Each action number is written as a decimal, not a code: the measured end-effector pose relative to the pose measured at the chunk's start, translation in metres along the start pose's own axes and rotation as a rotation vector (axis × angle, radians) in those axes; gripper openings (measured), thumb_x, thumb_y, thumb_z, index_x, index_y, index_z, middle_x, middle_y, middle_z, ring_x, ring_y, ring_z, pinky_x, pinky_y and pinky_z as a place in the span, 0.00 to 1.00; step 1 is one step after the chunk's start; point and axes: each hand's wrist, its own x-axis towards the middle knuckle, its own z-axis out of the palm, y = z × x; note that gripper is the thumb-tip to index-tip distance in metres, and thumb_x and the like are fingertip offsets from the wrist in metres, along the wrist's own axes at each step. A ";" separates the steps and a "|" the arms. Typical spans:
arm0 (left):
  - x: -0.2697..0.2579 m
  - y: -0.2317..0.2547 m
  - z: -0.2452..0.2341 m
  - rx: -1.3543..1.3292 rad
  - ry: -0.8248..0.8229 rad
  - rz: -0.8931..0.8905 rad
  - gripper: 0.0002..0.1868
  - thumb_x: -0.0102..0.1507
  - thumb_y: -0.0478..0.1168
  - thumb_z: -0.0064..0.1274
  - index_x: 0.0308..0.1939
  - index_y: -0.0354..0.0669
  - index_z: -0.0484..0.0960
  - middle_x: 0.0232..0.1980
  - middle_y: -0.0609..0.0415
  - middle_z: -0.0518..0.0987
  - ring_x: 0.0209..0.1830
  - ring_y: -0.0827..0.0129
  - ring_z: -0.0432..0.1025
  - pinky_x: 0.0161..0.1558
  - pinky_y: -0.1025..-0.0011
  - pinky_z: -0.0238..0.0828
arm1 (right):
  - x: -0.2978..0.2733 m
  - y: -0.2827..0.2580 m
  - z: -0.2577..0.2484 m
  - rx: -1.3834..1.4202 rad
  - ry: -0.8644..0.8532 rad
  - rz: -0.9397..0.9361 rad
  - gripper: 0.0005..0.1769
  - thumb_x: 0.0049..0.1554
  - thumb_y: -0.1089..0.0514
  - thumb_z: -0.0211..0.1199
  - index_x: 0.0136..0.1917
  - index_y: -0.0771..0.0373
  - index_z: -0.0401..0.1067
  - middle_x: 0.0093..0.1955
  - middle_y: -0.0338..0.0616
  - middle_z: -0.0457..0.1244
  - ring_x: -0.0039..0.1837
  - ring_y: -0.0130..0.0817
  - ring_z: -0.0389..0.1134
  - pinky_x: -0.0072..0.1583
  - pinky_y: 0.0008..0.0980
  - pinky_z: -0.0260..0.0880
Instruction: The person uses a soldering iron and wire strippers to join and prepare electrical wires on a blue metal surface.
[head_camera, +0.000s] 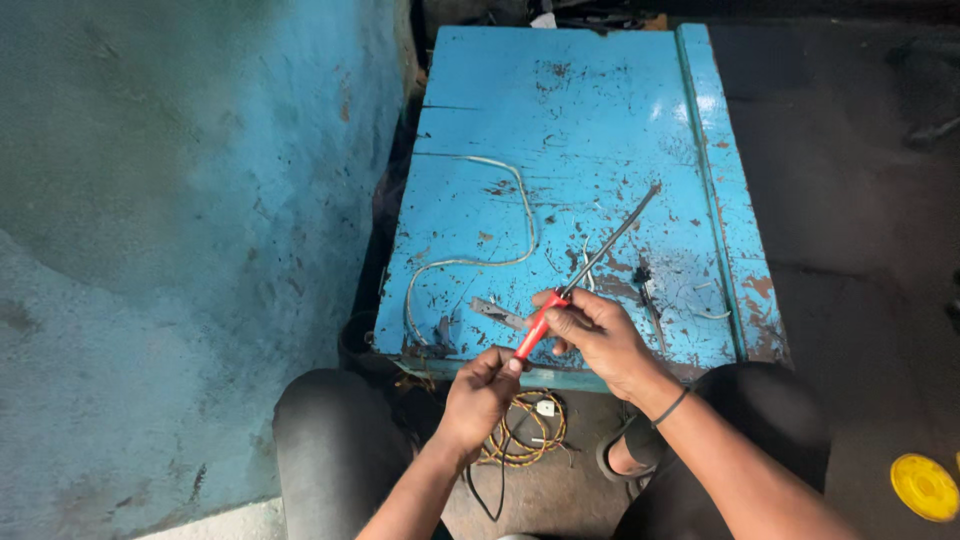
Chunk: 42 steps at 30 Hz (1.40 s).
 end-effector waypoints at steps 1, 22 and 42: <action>0.001 0.001 -0.004 -0.043 -0.034 -0.046 0.09 0.70 0.40 0.51 0.44 0.37 0.80 0.29 0.60 0.72 0.26 0.78 0.62 0.30 0.76 0.57 | 0.000 -0.003 -0.002 -0.012 0.003 -0.009 0.17 0.62 0.56 0.58 0.63 0.63 0.71 0.52 0.45 0.72 0.52 0.27 0.71 0.46 0.27 0.71; -0.013 0.008 0.001 0.326 0.075 0.115 0.14 0.71 0.47 0.50 0.49 0.39 0.81 0.26 0.61 0.72 0.25 0.78 0.62 0.29 0.75 0.63 | 0.010 0.013 -0.007 -0.094 0.223 -0.006 0.10 0.63 0.57 0.60 0.51 0.66 0.76 0.40 0.40 0.67 0.38 0.23 0.65 0.38 0.26 0.66; -0.043 0.027 -0.004 0.633 0.115 0.169 0.13 0.68 0.46 0.52 0.47 0.41 0.81 0.24 0.43 0.77 0.22 0.57 0.74 0.29 0.60 0.70 | 0.002 0.018 -0.024 -0.033 0.079 0.276 0.16 0.63 0.52 0.58 0.53 0.68 0.76 0.38 0.45 0.69 0.37 0.29 0.68 0.41 0.31 0.72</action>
